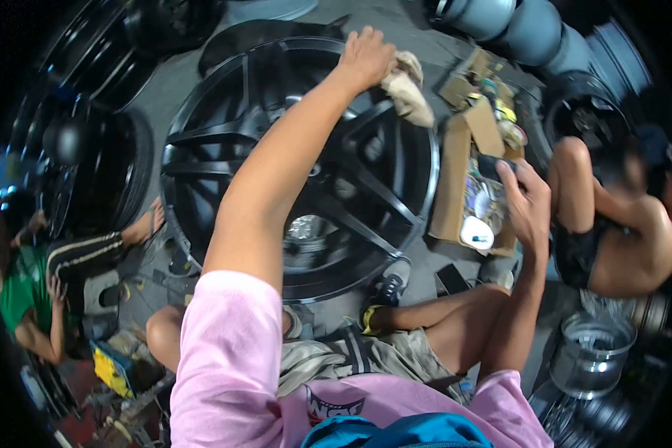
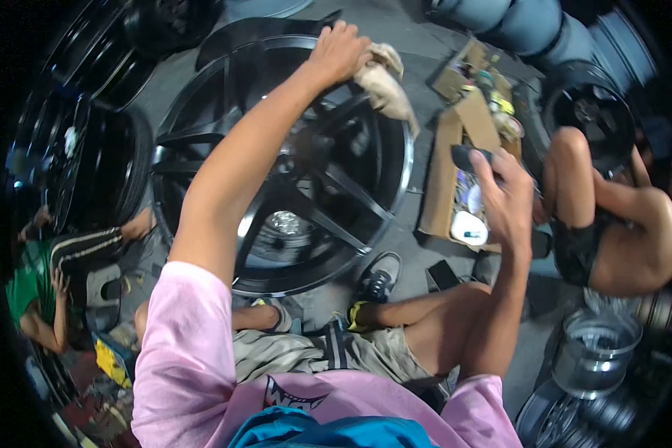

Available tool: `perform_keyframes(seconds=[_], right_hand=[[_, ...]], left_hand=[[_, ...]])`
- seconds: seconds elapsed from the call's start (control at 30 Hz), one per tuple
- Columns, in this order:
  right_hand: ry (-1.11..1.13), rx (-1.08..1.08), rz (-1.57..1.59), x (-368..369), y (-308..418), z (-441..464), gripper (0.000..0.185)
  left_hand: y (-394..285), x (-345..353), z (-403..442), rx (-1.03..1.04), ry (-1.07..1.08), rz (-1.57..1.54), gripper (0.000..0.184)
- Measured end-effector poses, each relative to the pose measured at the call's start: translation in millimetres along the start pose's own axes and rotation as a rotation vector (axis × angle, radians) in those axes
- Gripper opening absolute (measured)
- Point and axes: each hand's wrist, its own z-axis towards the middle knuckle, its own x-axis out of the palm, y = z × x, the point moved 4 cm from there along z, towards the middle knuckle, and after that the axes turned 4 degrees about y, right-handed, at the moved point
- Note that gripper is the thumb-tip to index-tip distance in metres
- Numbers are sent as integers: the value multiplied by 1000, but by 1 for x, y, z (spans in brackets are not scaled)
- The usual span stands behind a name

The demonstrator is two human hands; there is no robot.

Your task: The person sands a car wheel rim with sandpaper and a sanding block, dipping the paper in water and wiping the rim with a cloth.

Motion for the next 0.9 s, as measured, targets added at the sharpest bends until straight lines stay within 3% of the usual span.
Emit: perform_keyframes(seconds=[0.07, 0.13, 0.27, 0.37, 0.4, 0.43, 0.47, 0.5, 0.53, 0.57, 0.6, 0.63, 0.7, 0.77, 0.9], right_hand=[[4, -7, 1, 5, -1, 2, 45], [18, -21, -12, 9, 3, 4, 46], [130, 29, -26, 16, 1, 7, 40], [129, -5, 24, 20, 18, 8, 39], [136, -1, 13, 22, 18, 7, 41], [136, 2, 1, 23, 19, 7, 43], [136, -6, 15, 24, 22, 6, 43], [158, -22, 21, 25, 25, 4, 43], [177, -41, 25, 25, 28, 2, 43], [164, -80, 36, 27, 33, 0, 43], [159, -86, 46, 28, 34, -2, 43], [159, -105, 41, 29, 36, -3, 44], [169, -124, 9, 30, 35, -2, 47], [177, -111, 5, 32, 28, 0, 48], [184, -59, -8, 33, 23, -1, 49]], left_hand=[[60, 0, -2, -164, 104, 150, 44], [127, -7, -24, -397, 265, 60, 52], [271, -11, -112, -526, 382, -33, 63], [313, -48, -200, -525, 317, -67, 61], [319, -63, -231, -558, 414, -80, 58], [324, -81, -258, -588, 505, -94, 55], [311, -107, -284, -434, 487, -297, 48], [311, -120, -318, -601, 674, -334, 49], [304, -131, -358, -718, 664, -554, 49], [290, -155, -389, -827, 849, -718, 49], [281, -162, -433, -879, 769, -880, 50], [271, -171, -466, -858, 1048, -629, 54], [235, -202, -509, -812, 1192, -289, 62], [212, -220, -521, -942, 1015, -233, 72], [160, -249, -486, -929, 872, -486, 65]])
